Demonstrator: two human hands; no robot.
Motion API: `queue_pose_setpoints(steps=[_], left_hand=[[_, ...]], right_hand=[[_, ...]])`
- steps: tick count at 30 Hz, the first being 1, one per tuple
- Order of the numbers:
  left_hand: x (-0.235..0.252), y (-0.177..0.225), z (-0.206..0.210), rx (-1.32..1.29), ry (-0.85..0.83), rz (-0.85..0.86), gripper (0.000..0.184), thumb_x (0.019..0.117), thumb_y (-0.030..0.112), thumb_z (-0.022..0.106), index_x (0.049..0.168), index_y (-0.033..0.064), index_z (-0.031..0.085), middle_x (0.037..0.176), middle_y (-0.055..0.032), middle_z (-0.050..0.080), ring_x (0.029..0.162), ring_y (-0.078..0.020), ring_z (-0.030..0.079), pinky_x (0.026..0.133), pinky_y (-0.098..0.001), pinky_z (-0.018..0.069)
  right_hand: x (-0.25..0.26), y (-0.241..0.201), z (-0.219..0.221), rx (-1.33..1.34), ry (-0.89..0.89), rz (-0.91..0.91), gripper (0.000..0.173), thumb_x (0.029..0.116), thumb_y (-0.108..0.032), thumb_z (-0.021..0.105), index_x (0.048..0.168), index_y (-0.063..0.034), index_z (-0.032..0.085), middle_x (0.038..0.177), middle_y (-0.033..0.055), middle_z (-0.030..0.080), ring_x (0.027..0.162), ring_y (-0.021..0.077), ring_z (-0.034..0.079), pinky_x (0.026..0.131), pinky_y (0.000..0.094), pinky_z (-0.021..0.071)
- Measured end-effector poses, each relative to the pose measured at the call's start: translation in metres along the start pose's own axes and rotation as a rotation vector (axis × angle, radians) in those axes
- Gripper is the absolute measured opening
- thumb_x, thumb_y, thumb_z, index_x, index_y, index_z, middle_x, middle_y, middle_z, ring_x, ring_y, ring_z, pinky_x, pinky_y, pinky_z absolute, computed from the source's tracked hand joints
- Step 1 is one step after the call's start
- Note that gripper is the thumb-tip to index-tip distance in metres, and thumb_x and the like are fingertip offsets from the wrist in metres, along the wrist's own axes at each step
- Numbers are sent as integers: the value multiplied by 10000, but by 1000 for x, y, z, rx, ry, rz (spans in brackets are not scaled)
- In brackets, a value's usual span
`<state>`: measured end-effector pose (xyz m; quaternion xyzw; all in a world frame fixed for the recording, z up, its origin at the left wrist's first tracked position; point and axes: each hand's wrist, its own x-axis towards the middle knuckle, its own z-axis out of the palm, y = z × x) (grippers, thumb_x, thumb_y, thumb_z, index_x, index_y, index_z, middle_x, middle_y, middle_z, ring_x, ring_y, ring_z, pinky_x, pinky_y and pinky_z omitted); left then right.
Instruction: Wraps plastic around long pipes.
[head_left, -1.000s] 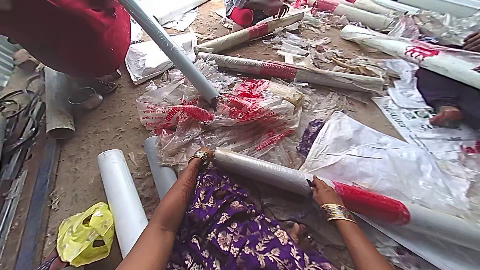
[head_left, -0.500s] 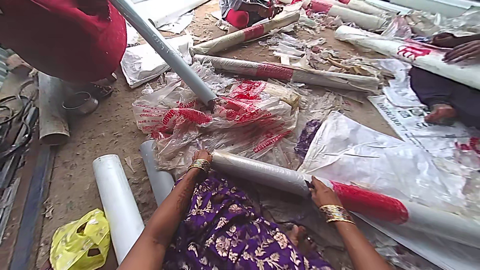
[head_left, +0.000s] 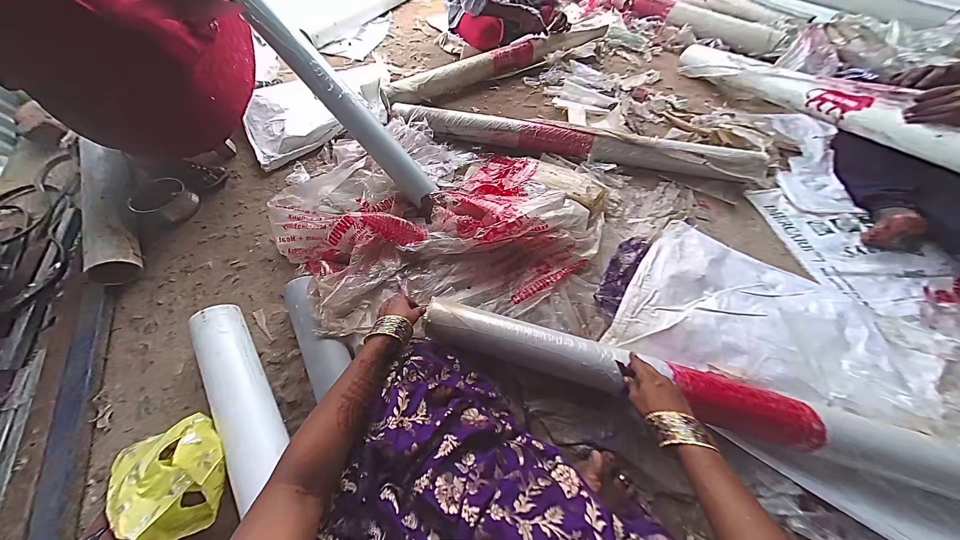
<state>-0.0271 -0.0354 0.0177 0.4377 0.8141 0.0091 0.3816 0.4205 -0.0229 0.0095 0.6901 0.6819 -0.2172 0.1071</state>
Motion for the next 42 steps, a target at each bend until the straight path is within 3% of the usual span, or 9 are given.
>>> queue_pose_setpoints(steps=[16,20,23,26,29,32,35,38,42], left_hand=[[9,8,12,-127,-52,-136,565,995,341,689,1351,-84,581,1439,-292,551,1397,-386,505,1161,-555,378],[1,16,17,-59,17,-156,568,990,321,679,1383,-72,564,1487,-299,507,1448,-411,441,1180,-588,347],[-3,26,26,59,103,-106,604,995,282,638,1448,-92,498,1562,-313,413,1502,-440,343,1198,-622,286],[-8,35,39,260,182,-22,519,1002,201,609,1423,-92,531,1580,-265,415,1492,-420,362,1183,-574,322],[-10,42,48,334,256,135,451,1051,128,514,1441,-100,503,1568,-277,427,1476,-417,396,1167,-563,348],[-6,41,36,192,277,249,360,1065,166,525,1329,-66,601,1483,-248,523,1428,-392,463,1153,-540,382],[1,21,16,-6,295,175,317,1053,156,561,1321,18,659,1467,-214,562,1420,-374,482,1183,-521,362],[2,1,9,61,175,111,306,1027,138,594,1310,70,691,1476,-190,564,1435,-355,467,1203,-525,333],[-4,7,12,261,103,179,286,989,178,654,1247,76,726,1461,-178,579,1425,-383,465,1171,-581,339]], right_hand=[[-2,-1,-2,1,-11,7,371,1039,-63,553,1382,78,557,1513,267,512,1335,440,565,1100,587,426],[-2,0,1,-11,-15,10,378,1040,-64,547,1390,76,552,1523,266,501,1346,433,558,1108,577,425],[1,0,2,-33,-29,7,346,1039,-67,543,1356,68,576,1559,246,468,1349,424,558,1089,577,444],[2,0,1,-56,-42,12,339,1038,-73,548,1347,61,587,1571,243,453,1335,440,565,1062,596,457],[2,-3,-1,-48,-33,7,338,1036,-78,556,1343,58,591,1548,255,473,1307,452,581,1043,605,469],[0,-2,-1,-34,-29,1,321,1035,-71,557,1322,66,600,1544,252,479,1304,449,584,1049,600,468],[0,4,2,0,2,-24,321,1024,-37,559,1317,88,599,1535,264,486,1319,449,573,1072,596,449],[0,4,2,-6,0,-25,317,1023,-29,558,1315,87,599,1538,261,485,1324,439,573,1074,595,446],[1,2,2,-11,0,-15,327,1027,-46,559,1329,73,596,1537,255,489,1319,435,579,1065,597,456]])
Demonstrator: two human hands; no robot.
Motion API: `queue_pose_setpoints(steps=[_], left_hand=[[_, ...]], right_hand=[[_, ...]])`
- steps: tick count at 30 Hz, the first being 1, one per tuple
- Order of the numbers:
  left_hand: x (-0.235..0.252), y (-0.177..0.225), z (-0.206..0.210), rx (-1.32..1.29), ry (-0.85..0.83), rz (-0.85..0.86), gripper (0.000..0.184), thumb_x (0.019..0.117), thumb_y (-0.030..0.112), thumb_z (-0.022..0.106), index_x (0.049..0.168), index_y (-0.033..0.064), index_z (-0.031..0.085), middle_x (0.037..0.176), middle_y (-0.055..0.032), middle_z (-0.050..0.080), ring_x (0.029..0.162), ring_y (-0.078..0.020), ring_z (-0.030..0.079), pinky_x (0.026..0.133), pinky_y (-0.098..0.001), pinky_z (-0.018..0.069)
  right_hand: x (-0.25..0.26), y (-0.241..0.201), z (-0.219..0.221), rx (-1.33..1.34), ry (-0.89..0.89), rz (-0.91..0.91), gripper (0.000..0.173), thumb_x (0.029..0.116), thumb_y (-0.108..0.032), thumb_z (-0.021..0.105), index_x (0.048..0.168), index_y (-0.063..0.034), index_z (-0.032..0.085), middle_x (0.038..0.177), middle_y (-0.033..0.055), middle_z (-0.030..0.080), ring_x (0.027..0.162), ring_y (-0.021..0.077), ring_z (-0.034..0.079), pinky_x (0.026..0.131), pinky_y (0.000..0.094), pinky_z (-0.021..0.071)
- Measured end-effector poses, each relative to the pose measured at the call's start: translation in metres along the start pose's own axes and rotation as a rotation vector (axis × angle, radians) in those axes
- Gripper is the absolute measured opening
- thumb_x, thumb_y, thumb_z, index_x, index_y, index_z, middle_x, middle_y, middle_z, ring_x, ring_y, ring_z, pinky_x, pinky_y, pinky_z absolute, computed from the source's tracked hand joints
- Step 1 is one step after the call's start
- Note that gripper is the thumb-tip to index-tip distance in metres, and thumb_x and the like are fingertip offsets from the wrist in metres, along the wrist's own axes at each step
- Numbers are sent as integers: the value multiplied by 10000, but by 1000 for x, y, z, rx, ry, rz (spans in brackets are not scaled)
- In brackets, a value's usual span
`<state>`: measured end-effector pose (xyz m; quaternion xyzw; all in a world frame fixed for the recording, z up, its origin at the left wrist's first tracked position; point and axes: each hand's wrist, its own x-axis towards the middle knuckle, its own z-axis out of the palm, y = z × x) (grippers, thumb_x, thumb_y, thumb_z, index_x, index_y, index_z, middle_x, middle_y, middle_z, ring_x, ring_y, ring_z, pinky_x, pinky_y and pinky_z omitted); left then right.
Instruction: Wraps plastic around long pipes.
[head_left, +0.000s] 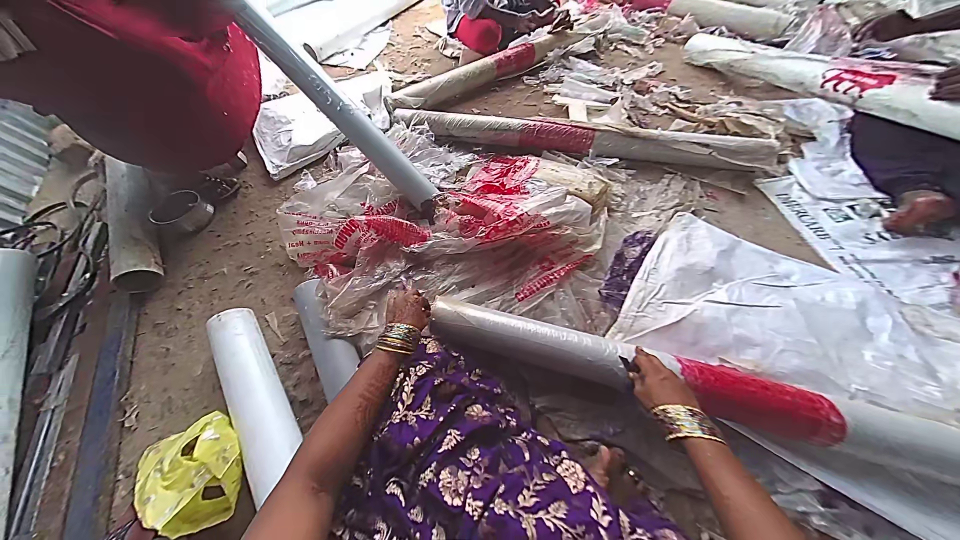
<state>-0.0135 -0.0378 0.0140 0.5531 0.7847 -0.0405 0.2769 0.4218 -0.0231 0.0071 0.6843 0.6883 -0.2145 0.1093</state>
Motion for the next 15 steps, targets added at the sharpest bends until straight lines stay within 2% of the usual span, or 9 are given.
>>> queue_pose_setpoints(steps=[5,8,15], left_hand=[[-6,13,0,294,-20,196,275,997,11,527,1211,-47,691,1385,-216,618,1376,-411,501,1167,-577,328],[-12,9,0,415,-51,394,280,998,-63,474,1199,-106,665,1359,-278,608,1367,-454,497,1195,-603,277],[-4,6,1,647,-112,678,281,1025,-90,400,1164,-184,625,1248,-349,635,1300,-494,552,1215,-574,280]], right_hand=[[-3,2,0,0,-8,0,339,1028,-35,547,1345,81,581,1555,250,470,1341,430,561,1092,574,444],[-3,3,1,2,2,0,328,1023,-33,554,1328,82,595,1548,249,480,1332,431,570,1077,589,452],[-2,1,0,14,7,6,327,1019,-25,557,1327,75,599,1543,255,483,1322,442,575,1066,599,456]])
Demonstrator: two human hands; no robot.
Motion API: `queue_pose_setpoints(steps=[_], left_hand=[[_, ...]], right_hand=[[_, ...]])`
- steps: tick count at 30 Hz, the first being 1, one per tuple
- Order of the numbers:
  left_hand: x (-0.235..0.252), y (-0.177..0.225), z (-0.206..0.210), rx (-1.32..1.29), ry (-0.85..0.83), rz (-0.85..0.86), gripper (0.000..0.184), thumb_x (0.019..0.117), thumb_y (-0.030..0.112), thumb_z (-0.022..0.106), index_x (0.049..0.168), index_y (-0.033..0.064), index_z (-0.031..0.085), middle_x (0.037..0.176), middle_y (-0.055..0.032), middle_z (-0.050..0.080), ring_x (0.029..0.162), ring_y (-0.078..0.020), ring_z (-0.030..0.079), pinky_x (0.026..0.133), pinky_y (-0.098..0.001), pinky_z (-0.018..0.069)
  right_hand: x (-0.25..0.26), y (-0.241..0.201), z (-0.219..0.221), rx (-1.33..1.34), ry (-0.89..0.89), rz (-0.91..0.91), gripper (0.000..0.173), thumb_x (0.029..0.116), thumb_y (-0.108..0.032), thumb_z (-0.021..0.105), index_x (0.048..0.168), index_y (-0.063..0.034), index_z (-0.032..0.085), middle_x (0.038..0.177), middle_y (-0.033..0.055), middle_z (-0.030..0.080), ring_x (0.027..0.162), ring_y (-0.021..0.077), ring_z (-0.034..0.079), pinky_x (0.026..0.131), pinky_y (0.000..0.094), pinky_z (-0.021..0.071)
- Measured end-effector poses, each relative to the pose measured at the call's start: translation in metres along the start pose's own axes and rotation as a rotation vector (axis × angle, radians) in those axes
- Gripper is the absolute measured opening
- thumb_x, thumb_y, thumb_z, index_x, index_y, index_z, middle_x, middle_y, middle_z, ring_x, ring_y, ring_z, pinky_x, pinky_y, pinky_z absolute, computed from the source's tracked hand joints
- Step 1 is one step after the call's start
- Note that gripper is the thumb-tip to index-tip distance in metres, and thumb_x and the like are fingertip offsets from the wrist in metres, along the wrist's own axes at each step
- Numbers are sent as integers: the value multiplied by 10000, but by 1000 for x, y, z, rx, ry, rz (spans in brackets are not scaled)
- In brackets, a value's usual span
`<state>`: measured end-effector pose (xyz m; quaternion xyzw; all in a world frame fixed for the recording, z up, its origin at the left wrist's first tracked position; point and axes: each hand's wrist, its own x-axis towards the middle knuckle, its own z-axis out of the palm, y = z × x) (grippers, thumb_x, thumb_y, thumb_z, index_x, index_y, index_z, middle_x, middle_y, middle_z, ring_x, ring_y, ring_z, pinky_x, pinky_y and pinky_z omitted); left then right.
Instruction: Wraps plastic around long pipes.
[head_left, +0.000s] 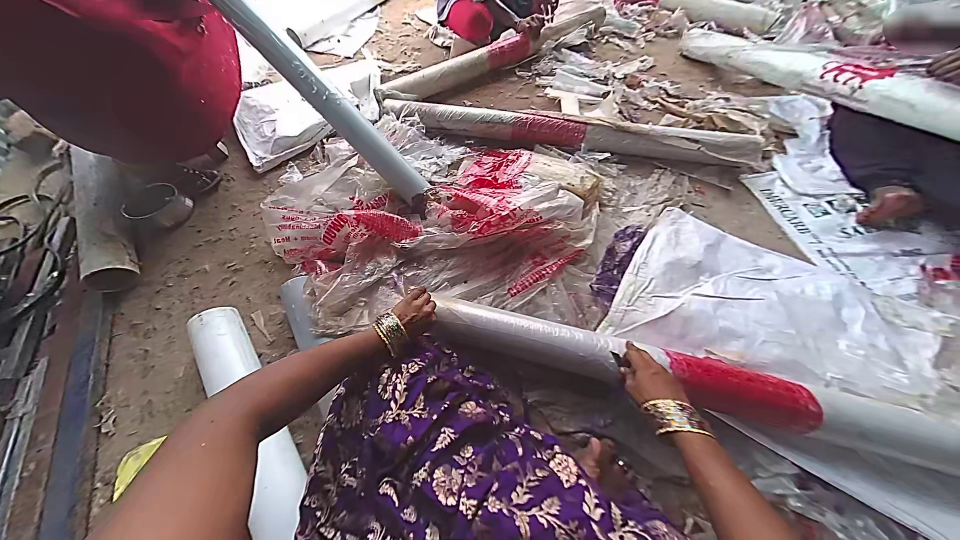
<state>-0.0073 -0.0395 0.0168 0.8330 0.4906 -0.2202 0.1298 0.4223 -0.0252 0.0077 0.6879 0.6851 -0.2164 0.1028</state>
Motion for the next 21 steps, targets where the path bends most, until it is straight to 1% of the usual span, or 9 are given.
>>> queue_pose_setpoints(steps=[4,8,10,12,15,17,19,20,21], left_hand=[[0,-6,4,195,-10,161,296,1037,-88,363,1158,-216,601,1211,-380,630,1255,-517,571,1204,-557,310],[0,-6,0,339,-64,232,338,1047,-94,314,1235,-231,560,1320,-398,581,1365,-535,487,1218,-561,289],[-1,-9,10,405,2,277,344,1040,-101,310,1211,-235,577,1308,-398,595,1354,-530,506,1209,-559,307],[-4,-9,12,422,1,284,360,1049,-93,292,1244,-239,558,1351,-405,565,1386,-526,477,1217,-556,297],[-1,-16,19,452,71,335,347,1039,-104,298,1193,-249,574,1291,-401,600,1325,-513,537,1196,-538,337],[0,-17,16,439,53,342,354,1045,-106,288,1227,-251,555,1337,-399,573,1361,-506,507,1211,-528,316],[5,-26,23,419,167,373,339,1031,-116,312,1190,-242,583,1332,-380,592,1337,-495,541,1181,-526,364],[8,-29,27,387,206,371,336,1029,-115,320,1199,-234,584,1356,-364,586,1342,-488,541,1174,-524,377],[9,-30,27,331,203,349,346,1038,-106,315,1250,-228,561,1417,-353,552,1386,-488,502,1190,-523,357]], right_hand=[[-1,0,-1,-6,-6,-6,327,1031,-43,548,1329,84,591,1543,258,479,1324,445,570,1072,595,450],[0,0,-1,-14,-4,-9,316,1025,-41,558,1313,83,602,1541,262,481,1317,452,574,1060,598,458],[0,-1,-1,-23,-10,-11,324,1028,-50,557,1323,79,596,1546,257,477,1322,447,571,1064,597,455],[0,-2,-2,-31,-22,-8,330,1028,-53,554,1328,78,591,1559,253,462,1327,443,567,1062,603,453],[2,-1,1,-39,-19,-9,316,1025,-57,563,1309,72,606,1574,246,446,1324,448,569,1048,610,463],[2,-1,1,-52,-28,-2,314,1028,-62,561,1313,61,609,1587,236,433,1322,451,571,1040,609,470],[2,-2,1,-56,-28,-2,312,1025,-57,560,1308,62,608,1590,239,428,1318,450,574,1035,608,474],[1,-2,1,-56,-33,0,312,1026,-58,555,1310,62,604,1596,235,422,1324,440,573,1038,602,473],[1,-2,0,-59,-40,5,317,1030,-61,551,1319,62,598,1603,231,413,1332,433,568,1044,594,472]])
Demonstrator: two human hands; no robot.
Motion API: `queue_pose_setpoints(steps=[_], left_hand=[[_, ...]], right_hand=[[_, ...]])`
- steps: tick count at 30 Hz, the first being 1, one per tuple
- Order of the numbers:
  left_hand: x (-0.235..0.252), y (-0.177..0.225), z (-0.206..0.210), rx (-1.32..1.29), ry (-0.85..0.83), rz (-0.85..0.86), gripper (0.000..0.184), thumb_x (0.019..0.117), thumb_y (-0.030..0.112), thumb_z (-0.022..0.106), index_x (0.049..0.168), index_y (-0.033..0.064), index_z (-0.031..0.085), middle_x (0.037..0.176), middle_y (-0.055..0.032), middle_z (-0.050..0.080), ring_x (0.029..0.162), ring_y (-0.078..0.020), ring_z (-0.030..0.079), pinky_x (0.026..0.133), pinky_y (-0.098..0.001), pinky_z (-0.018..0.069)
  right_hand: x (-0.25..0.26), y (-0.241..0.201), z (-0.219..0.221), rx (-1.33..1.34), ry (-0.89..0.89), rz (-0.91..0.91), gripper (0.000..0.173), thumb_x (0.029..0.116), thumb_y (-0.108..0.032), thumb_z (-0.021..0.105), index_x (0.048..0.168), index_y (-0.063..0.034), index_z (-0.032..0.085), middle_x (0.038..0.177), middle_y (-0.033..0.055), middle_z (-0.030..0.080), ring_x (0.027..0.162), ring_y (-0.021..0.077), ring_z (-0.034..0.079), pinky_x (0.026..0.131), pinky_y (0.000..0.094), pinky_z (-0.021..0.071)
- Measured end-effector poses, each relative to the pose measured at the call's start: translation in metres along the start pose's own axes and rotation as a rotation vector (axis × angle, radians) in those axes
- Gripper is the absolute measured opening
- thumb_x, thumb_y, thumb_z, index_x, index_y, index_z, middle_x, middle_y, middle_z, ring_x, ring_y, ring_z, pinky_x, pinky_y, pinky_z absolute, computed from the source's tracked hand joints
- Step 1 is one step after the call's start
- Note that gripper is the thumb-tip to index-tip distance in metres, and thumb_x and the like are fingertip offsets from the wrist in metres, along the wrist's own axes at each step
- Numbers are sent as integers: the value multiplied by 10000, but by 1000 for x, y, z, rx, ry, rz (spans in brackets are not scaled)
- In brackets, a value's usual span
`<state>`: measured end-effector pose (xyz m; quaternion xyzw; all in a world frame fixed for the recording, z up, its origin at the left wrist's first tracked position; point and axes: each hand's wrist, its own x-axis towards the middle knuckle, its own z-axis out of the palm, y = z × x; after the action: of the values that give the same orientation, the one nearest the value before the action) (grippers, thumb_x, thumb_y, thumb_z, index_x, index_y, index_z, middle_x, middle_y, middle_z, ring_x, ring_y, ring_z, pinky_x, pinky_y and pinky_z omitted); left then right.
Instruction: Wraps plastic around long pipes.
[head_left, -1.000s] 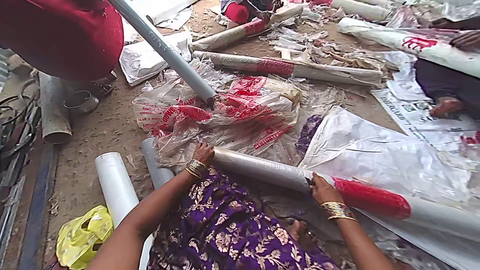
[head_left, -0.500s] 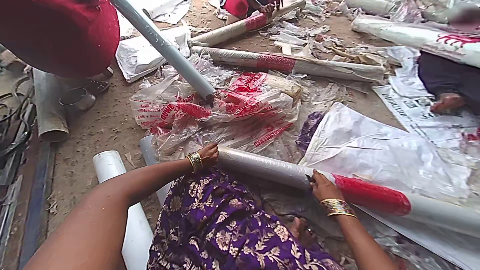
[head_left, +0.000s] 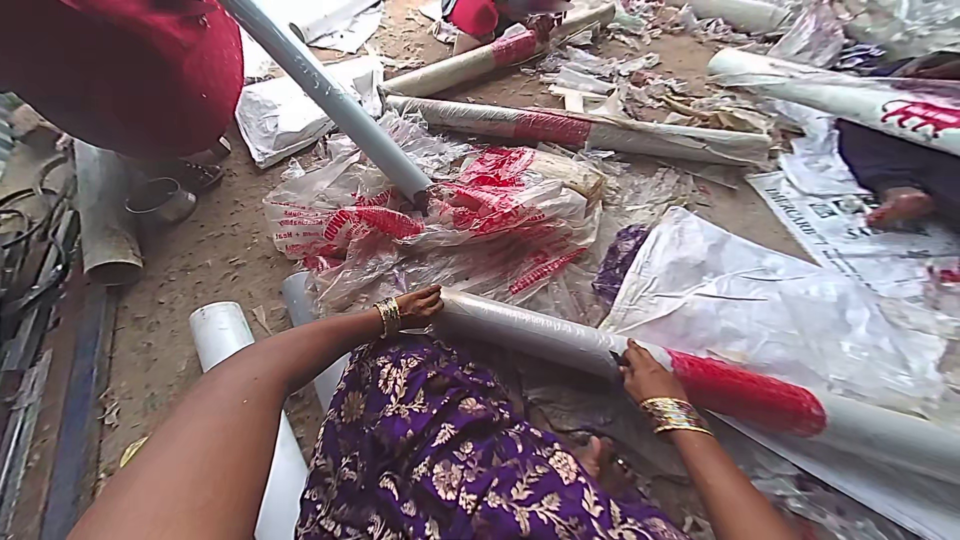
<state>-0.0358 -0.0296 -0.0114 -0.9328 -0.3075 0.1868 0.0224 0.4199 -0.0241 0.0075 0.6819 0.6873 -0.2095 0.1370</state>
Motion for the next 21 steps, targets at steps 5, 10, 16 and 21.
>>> queue_pose_setpoints(steps=[5,10,16,21], left_hand=[[7,-1,5,-120,11,-88,369,1049,-81,317,1336,-205,512,1501,-321,496,1421,-466,479,1201,-498,357],[13,-10,-6,-166,-106,-105,363,1061,-81,299,1343,-221,479,1483,-350,484,1380,-469,515,1196,-493,368],[24,-17,-31,-313,-197,-216,339,1075,-53,316,1311,-202,510,1345,-345,572,1260,-472,592,1115,-499,442],[38,-57,-31,-405,-143,-329,249,1051,28,480,1181,-77,664,1232,-250,661,1135,-430,664,982,-569,518]], right_hand=[[0,2,2,5,13,-19,321,1021,-53,563,1312,76,603,1596,253,410,1318,461,569,1031,608,479],[5,-1,-1,-30,-16,8,326,1029,-75,554,1321,61,602,1613,234,394,1312,455,576,1019,612,486],[9,-4,-3,-42,-23,16,314,1028,-68,550,1309,59,609,1605,238,404,1312,459,575,1018,609,488],[6,1,-3,0,-10,25,312,1033,-70,543,1312,56,604,1565,230,465,1329,431,570,1061,588,467]])
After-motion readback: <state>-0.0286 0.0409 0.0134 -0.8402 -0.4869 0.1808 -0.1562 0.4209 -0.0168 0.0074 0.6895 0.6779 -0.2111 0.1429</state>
